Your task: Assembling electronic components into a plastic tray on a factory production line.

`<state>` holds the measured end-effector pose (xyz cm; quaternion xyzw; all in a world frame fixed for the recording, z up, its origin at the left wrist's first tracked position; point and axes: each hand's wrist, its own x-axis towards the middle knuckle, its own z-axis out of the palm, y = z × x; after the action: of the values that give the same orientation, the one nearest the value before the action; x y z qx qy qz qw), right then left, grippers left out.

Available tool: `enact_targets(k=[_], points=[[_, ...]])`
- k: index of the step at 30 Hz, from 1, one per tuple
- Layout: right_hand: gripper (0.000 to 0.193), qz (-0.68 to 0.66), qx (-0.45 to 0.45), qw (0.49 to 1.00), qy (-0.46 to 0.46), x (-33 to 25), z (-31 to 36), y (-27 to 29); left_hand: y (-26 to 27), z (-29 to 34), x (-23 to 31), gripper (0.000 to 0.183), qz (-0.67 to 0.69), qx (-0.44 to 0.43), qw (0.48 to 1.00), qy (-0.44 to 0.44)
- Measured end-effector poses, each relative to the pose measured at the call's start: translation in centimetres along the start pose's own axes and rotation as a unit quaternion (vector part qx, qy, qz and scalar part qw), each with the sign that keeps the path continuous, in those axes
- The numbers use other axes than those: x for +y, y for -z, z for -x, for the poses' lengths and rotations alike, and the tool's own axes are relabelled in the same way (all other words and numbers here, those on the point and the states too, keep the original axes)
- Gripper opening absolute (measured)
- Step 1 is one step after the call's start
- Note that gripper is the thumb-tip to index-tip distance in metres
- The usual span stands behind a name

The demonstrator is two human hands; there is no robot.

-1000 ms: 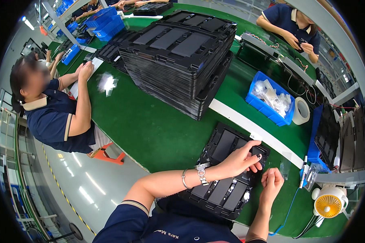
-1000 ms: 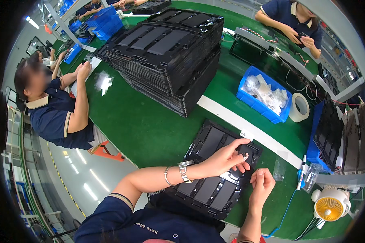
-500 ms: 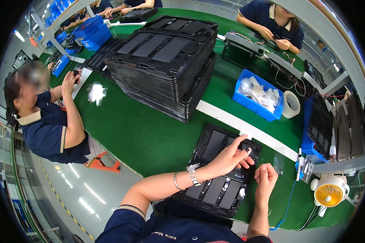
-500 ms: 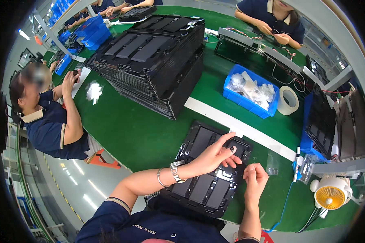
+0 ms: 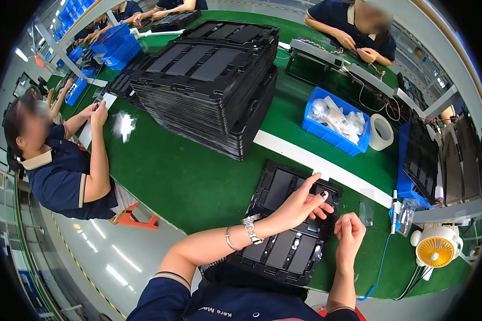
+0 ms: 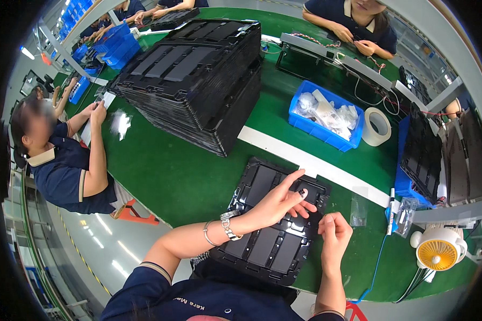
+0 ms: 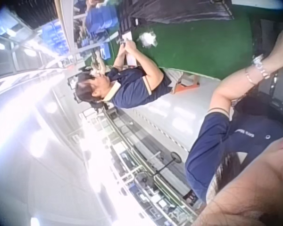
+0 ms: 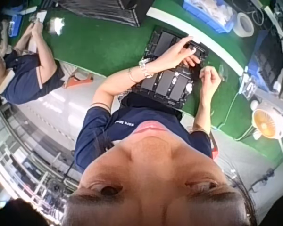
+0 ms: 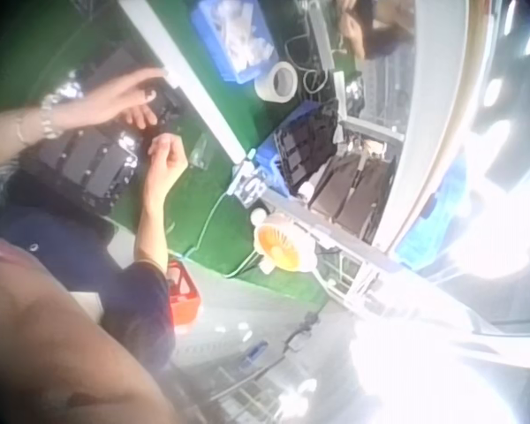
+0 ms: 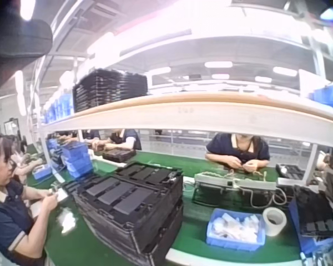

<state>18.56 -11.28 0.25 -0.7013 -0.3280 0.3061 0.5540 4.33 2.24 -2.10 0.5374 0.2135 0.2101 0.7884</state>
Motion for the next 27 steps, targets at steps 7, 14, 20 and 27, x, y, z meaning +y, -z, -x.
enact_targets(k=[7,14,20,27], points=[[0.030,0.000,0.006,1.000,0.014,0.07,-0.01,-0.27,0.05,0.05,0.06,0.064,-0.001,0.000,1.000,0.001],[0.030,-0.005,0.011,1.000,0.010,-0.04,0.11,-0.41,0.02,0.17,0.28,0.064,-0.008,-0.009,1.000,0.005],[0.027,-0.005,-0.009,1.000,0.005,0.24,0.07,0.16,0.05,0.18,0.23,0.064,-0.009,-0.008,1.000,0.004],[0.026,-0.005,-0.006,1.000,0.006,-0.11,0.14,0.05,0.05,0.09,0.20,0.065,-0.007,-0.006,1.000,0.009]])
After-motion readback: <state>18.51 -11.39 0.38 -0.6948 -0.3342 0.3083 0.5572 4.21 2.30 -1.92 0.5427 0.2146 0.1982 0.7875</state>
